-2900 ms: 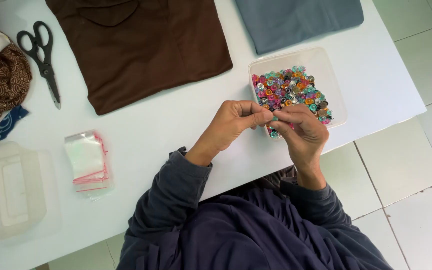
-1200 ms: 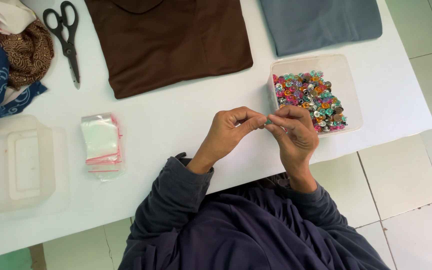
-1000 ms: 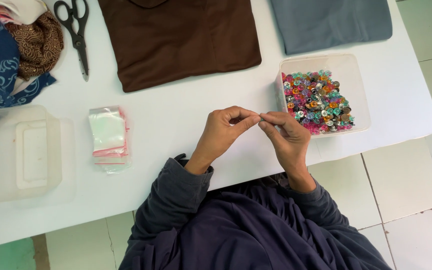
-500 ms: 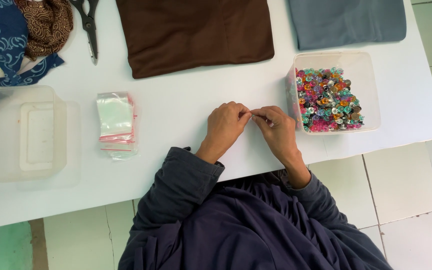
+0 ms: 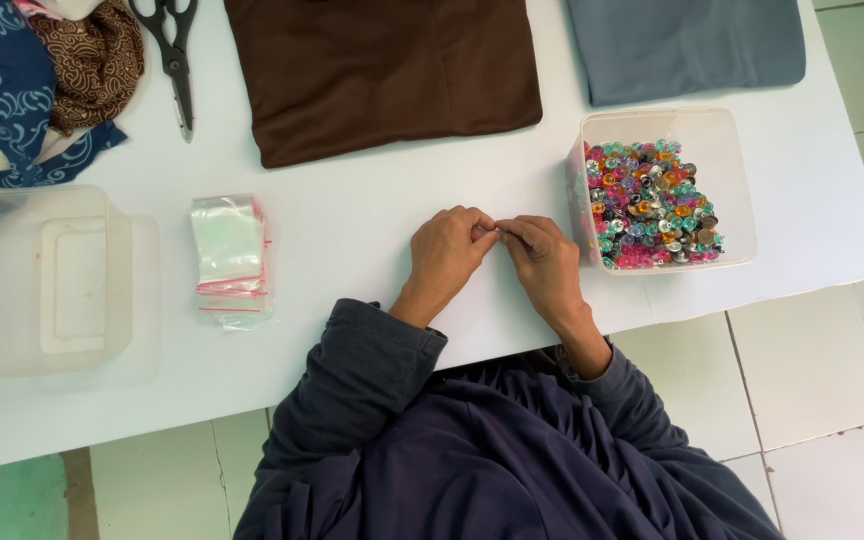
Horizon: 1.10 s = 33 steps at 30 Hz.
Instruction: Packaging small colorful buttons into a plastic bag by hand.
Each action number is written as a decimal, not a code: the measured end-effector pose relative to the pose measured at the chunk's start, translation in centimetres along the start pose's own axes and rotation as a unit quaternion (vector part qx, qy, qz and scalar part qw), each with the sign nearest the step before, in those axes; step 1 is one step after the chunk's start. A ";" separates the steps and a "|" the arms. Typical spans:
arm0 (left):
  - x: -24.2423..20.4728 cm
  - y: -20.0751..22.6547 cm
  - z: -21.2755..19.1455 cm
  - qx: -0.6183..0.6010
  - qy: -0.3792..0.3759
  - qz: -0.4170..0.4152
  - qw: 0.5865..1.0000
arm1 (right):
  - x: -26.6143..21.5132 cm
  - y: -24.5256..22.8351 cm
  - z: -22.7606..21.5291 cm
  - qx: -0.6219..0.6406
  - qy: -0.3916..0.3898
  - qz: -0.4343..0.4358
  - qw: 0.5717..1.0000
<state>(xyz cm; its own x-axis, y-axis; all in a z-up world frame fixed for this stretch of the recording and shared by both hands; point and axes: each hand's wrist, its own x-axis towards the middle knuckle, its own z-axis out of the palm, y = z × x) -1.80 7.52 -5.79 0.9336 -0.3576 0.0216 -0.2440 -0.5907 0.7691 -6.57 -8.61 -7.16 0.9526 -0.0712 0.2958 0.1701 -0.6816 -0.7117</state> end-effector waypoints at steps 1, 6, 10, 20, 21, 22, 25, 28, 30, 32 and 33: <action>-0.1 0.0 -0.1 0.001 -0.002 0.000 1.000 | -0.1 -0.2 0.0 0.000 0.001 0.002 1.000; 0.0 0.4 -0.8 -0.029 -0.003 0.000 1.000 | 0.0 -0.4 -0.5 -0.001 0.012 -0.023 1.000; 0.0 0.7 -1.6 -0.099 -0.022 -0.032 0.994 | -0.7 -0.5 -1.3 0.048 0.015 -0.024 0.998; 1.4 5.3 -1.9 -0.270 -0.027 0.053 0.961 | -2.8 -4.8 -8.0 0.080 0.070 -0.031 0.994; 1.6 6.1 -1.8 -0.278 -0.042 0.085 0.956 | -3.0 -5.1 -8.9 0.090 0.078 -0.016 0.993; 1.9 7.1 -1.5 -0.279 -0.047 0.088 0.955 | -2.9 -5.0 -10.0 0.087 0.083 -0.014 0.993; 3.2 9.5 -0.2 -0.302 -0.090 0.150 0.937 | -2.8 -4.1 -13.1 0.062 0.133 -0.003 0.989; 4.8 10.9 2.6 -0.283 -0.119 0.214 0.927 | -2.5 -1.6 -15.0 -0.002 0.166 0.004 0.986; 6.0 11.4 5.1 -0.221 -0.126 0.252 0.934 | -2.4 0.5 -15.7 -0.073 0.159 -0.002 0.985; 7.6 11.1 8.6 -0.129 -0.135 0.254 0.949 | -2.0 2.2 -15.8 -0.105 0.139 0.017 0.984; 8.4 10.9 10.4 -0.034 -0.139 0.251 0.957 | -1.7 3.0 -15.8 -0.135 0.116 0.034 0.983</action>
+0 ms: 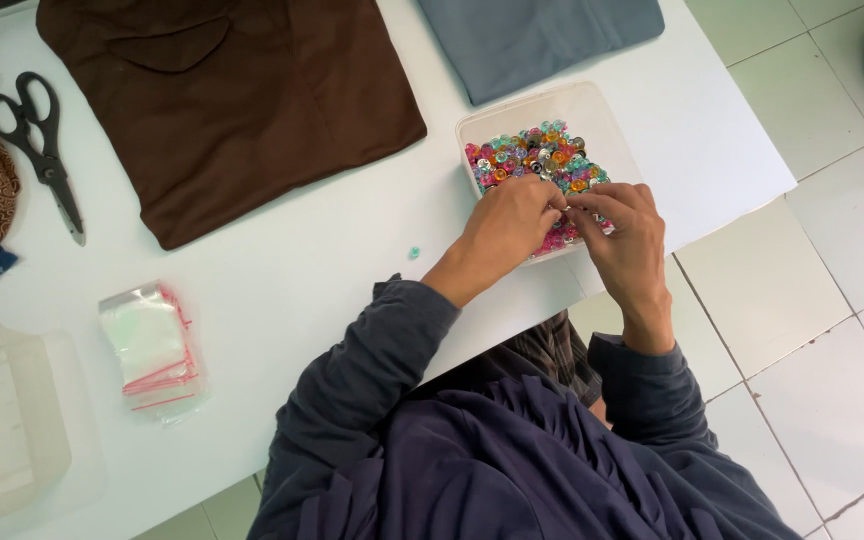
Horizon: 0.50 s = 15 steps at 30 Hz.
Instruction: Packaging small colorful buttons into a plastic bag by hand.
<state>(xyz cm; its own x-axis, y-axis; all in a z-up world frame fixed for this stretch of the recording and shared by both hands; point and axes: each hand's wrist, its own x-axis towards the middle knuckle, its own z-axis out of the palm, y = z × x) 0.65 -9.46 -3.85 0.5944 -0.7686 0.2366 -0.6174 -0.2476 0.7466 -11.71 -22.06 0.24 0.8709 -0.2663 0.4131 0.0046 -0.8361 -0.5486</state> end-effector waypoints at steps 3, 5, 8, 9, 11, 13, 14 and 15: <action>1.1 -1.4 2.9 0.106 0.003 0.005 0.994 | 0.4 1.4 0.7 -0.041 -0.044 0.026 0.998; 1.4 -0.7 3.1 0.129 0.005 0.008 0.992 | 0.6 0.9 0.3 -0.060 -0.069 0.049 0.995; 1.3 0.0 3.0 0.163 0.000 0.005 0.987 | 1.2 0.1 -0.1 -0.096 -0.118 0.079 0.985; 1.4 0.2 2.7 0.176 -0.005 -0.001 0.984 | 1.6 -0.2 -0.2 -0.113 -0.141 0.084 0.980; 1.5 -0.1 2.8 0.171 -0.013 -0.003 0.985 | 1.7 1.0 0.3 -0.124 -0.146 0.081 0.978; 1.5 -0.3 2.7 0.166 -0.020 -0.006 0.986 | 1.6 1.8 0.5 -0.136 -0.153 0.078 0.976; 1.4 -0.5 2.5 0.158 -0.022 -0.004 0.987 | 1.6 1.9 0.6 -0.127 -0.147 0.076 0.978; 1.3 -0.6 2.3 0.151 -0.025 0.000 0.988 | 1.5 2.0 0.7 -0.119 -0.141 0.074 0.980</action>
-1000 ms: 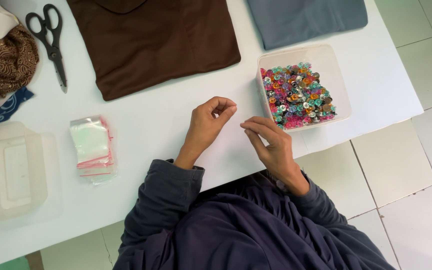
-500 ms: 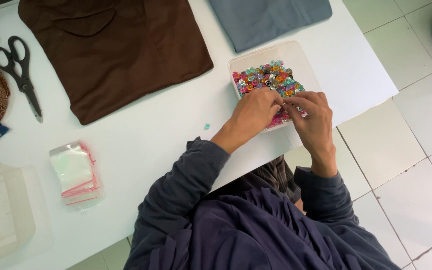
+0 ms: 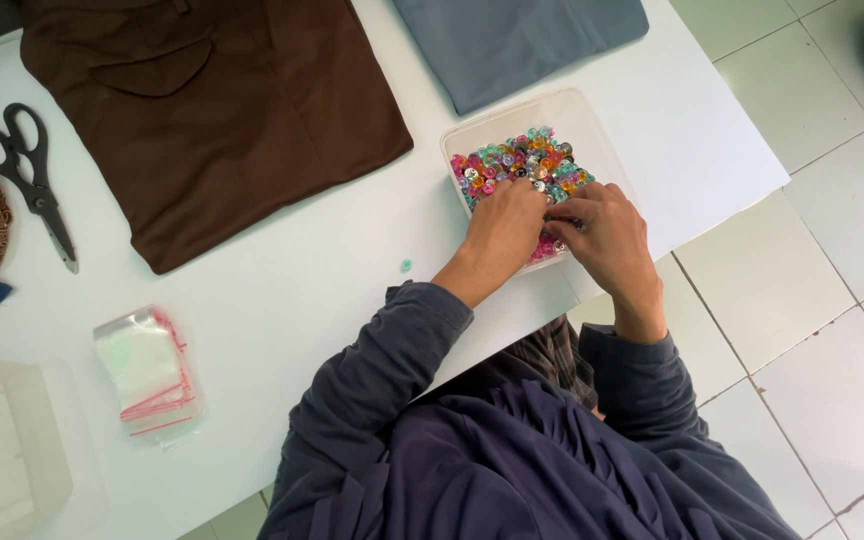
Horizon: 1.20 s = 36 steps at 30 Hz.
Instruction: Packaging small colorful buttons into a plastic bag by hand.
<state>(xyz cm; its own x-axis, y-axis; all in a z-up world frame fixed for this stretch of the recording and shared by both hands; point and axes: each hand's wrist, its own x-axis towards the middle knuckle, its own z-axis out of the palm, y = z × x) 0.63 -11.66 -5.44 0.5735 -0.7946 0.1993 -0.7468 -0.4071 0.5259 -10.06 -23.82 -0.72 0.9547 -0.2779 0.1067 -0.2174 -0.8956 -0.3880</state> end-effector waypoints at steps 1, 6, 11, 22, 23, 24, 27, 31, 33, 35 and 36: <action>-0.1 -0.3 0.0 0.000 0.000 0.000 1.000 | 0.0 0.1 0.1 0.001 0.000 0.000 1.000; -0.5 -1.0 -0.9 -0.129 0.022 -0.027 0.991 | -0.4 -0.1 0.0 0.101 0.051 0.015 0.993; -1.2 -1.1 -2.4 -0.241 0.088 -0.007 0.966 | -0.5 0.1 0.3 0.200 0.104 -0.007 0.974; -2.9 -0.5 -5.3 -0.358 0.054 0.001 0.932 | -0.7 -0.4 -0.5 0.285 0.108 -0.025 0.952; -3.2 -0.6 -5.5 -0.388 0.046 0.002 0.921 | -0.7 -0.6 -0.5 0.311 0.099 -0.024 0.945; -3.4 -0.6 -5.8 -0.417 0.039 0.003 0.908 | -0.8 -0.7 -0.6 0.337 0.089 -0.022 0.937; -4.0 -0.7 -5.4 -0.478 0.042 -0.003 0.878 | -0.7 -1.4 -0.6 0.386 0.068 -0.021 0.920; -4.7 -0.4 -6.3 -0.510 0.038 -0.001 0.860 | -0.7 -1.5 -0.1 0.419 0.058 -0.034 0.906; -4.6 -0.7 -6.1 -0.540 0.036 -0.002 0.841 | -0.5 -1.1 0.3 0.454 0.050 -0.045 0.889; -4.5 -0.5 -6.9 -0.550 0.034 -0.003 0.835 | -0.3 -0.8 0.5 0.460 0.050 -0.047 0.885; -4.5 -0.4 -7.2 -0.560 0.032 -0.004 0.828 | -0.3 -0.6 0.6 0.466 0.049 -0.048 0.882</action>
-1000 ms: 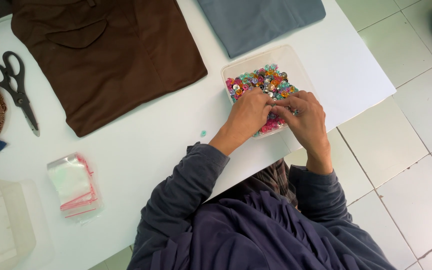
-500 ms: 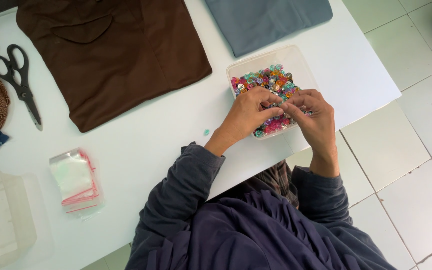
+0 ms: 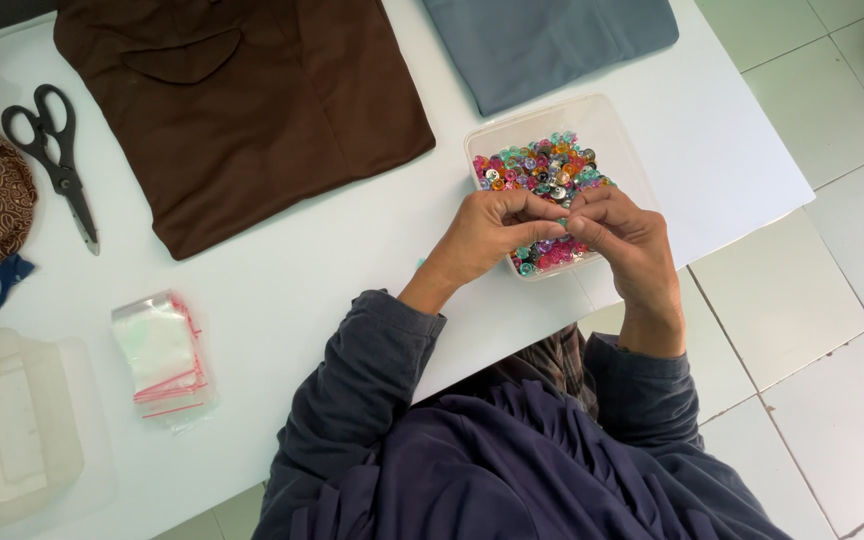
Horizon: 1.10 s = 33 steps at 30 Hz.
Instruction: Packaging small colorful buttons into a plastic bag by hand.
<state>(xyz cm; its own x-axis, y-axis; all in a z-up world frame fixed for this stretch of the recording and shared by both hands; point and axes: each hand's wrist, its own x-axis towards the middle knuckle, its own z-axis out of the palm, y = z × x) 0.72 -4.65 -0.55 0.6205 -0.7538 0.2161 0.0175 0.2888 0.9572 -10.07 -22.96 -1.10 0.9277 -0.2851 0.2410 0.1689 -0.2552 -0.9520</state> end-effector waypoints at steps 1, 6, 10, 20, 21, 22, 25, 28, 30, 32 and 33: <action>0.0 -0.2 -0.1 0.000 0.000 -0.001 1.000 | -0.1 -0.2 0.1 0.000 0.000 0.001 1.000; 0.2 -0.7 -0.3 -0.005 -0.004 -0.005 1.000 | 0.2 -0.3 0.2 -0.016 0.011 -0.009 1.000; 0.3 -0.8 -0.1 0.023 0.001 0.015 1.000 | 0.5 -0.5 0.8 -0.043 0.033 -0.008 0.998; 0.5 -1.9 0.3 0.059 0.015 0.033 0.998 | 0.3 -0.7 1.1 -0.039 0.046 -0.002 0.998; 0.5 -2.1 0.3 0.063 0.019 0.038 0.997 | 0.3 -0.9 1.2 -0.050 0.046 -0.001 0.998; 0.5 -1.9 0.3 0.064 0.020 0.038 0.997 | 0.3 -1.0 1.1 -0.049 0.046 -0.001 0.998; 0.4 -1.8 0.4 0.082 0.029 0.043 0.995 | 0.2 -0.9 1.1 -0.078 0.056 -0.010 0.995; 0.5 -1.7 0.5 0.089 0.035 0.044 0.994 | 0.4 -0.6 1.2 -0.087 0.079 -0.030 0.993; 0.6 -1.6 0.8 0.094 0.041 0.057 0.993 | 0.3 -0.7 1.2 -0.104 0.069 -0.036 0.991; 0.6 -1.7 0.9 0.113 0.043 0.062 0.991 | 0.2 -0.3 1.1 -0.105 0.067 -0.037 0.992; 0.7 -1.8 0.9 0.132 0.044 0.068 0.988 | 0.3 -0.1 1.0 -0.105 0.066 -0.039 0.992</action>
<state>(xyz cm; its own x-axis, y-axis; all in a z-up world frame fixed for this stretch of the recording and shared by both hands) 0.39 -6.25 -1.95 0.6695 -0.6603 0.3402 -0.2684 0.2121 0.9397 -9.52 -22.04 -1.09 0.8608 -0.3720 0.3472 0.1515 -0.4640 -0.8728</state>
